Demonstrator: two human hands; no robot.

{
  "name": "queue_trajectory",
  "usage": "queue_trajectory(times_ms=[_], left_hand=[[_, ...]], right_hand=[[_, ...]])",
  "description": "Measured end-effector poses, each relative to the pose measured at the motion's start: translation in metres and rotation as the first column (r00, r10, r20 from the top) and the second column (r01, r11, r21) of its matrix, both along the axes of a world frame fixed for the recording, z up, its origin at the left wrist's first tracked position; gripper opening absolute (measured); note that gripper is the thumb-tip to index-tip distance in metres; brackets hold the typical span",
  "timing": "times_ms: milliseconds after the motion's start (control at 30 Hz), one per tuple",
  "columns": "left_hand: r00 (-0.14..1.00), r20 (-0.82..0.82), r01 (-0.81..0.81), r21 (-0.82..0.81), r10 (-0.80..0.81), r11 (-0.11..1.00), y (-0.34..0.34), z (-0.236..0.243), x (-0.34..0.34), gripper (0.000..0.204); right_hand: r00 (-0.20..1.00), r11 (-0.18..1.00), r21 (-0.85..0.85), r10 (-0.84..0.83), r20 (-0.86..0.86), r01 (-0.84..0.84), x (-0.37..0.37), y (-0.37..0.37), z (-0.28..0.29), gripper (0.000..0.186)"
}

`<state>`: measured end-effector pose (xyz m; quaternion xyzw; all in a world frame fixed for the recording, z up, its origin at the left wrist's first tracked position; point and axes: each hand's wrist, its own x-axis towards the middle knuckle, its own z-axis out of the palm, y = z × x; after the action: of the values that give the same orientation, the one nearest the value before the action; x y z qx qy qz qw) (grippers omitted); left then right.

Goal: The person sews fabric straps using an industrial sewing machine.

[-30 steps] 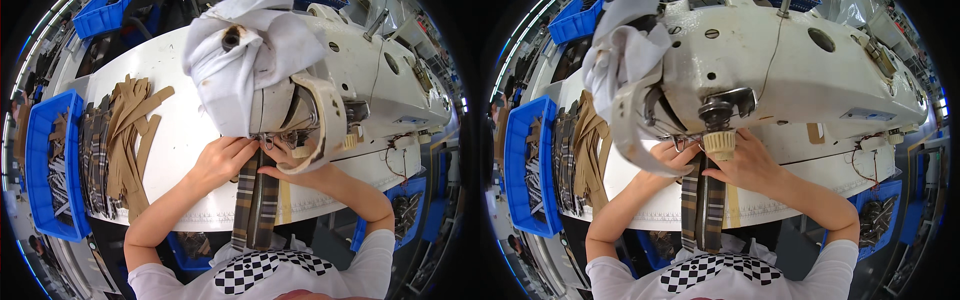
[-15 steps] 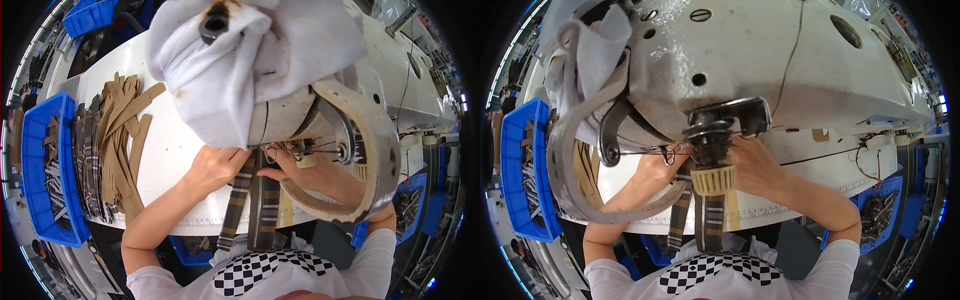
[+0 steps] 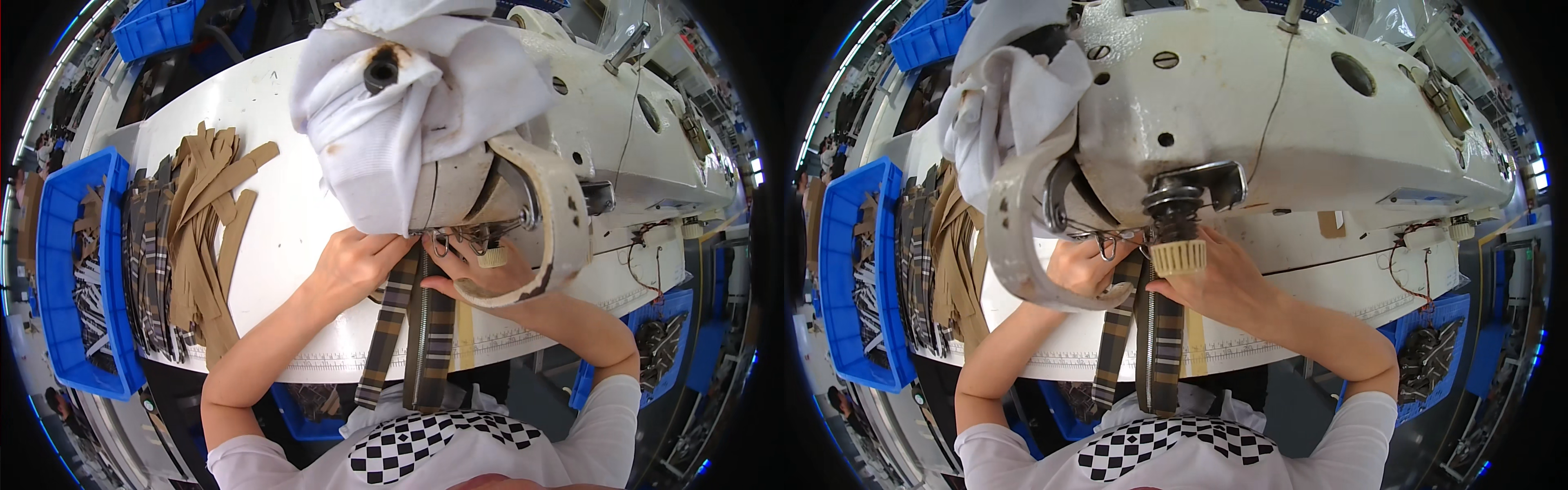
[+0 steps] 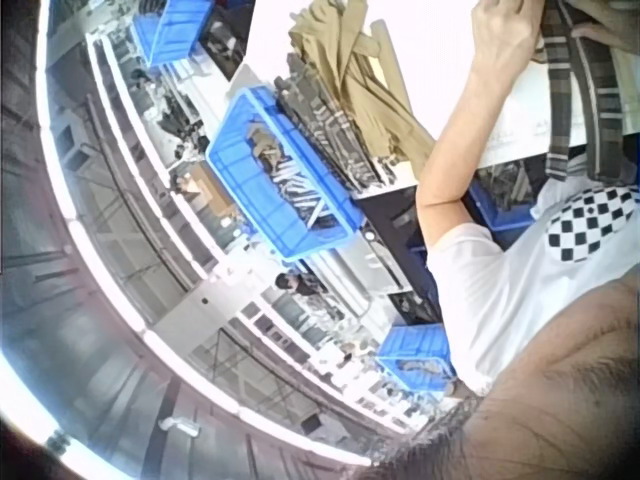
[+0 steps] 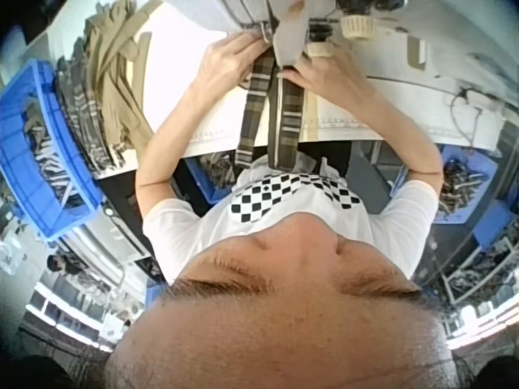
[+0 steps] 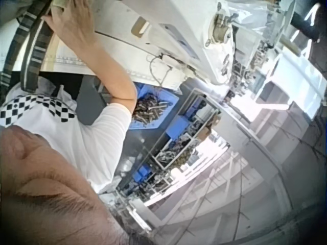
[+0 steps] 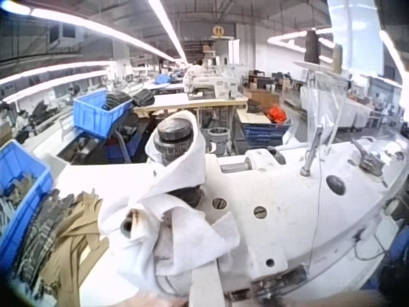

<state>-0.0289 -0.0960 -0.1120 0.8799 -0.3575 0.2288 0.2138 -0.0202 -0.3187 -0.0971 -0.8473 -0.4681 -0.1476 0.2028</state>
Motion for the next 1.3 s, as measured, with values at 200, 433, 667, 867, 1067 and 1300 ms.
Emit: queue_trajectory(times_ms=[200, 433, 667, 867, 1067, 1300], left_hand=[[0.999, -0.037, 0.027, 0.031, -0.026, 0.999, 0.003, -0.001, 0.000, 0.034], [0.999, 0.009, 0.030, -0.001, -0.030, 1.000, 0.002, -0.004, -0.001, 0.037], [0.996, 0.063, 0.068, -0.001, -0.068, 0.998, 0.003, 0.000, 0.003, 0.035], [0.992, 0.109, 0.061, 0.014, -0.062, 0.998, 0.004, 0.003, 0.000, 0.032], [0.999, 0.044, 0.024, -0.008, -0.024, 1.000, 0.002, 0.001, 0.000, 0.032], [0.999, 0.006, 0.052, 0.037, -0.052, 0.998, 0.003, 0.006, 0.006, 0.038]], right_hand=[[0.997, 0.996, -0.084, -0.009, -0.080, 0.002, -0.001, -0.002, 0.002, 0.038], [0.999, 0.999, -0.020, 0.029, 0.025, -0.029, 0.003, 0.000, 0.005, 0.037], [1.000, 0.977, -0.213, -0.030, 0.001, 0.030, 0.007, -0.008, -0.006, 0.037], [0.999, 0.993, -0.122, 0.011, 0.044, -0.006, 0.007, -0.003, 0.006, 0.033], [0.997, 0.995, 0.098, -0.026, -0.071, 0.033, 0.010, -0.009, 0.004, 0.020], [0.855, 0.863, 0.004, -0.501, 0.137, 0.505, 0.041, -0.042, 0.024, 0.013]])
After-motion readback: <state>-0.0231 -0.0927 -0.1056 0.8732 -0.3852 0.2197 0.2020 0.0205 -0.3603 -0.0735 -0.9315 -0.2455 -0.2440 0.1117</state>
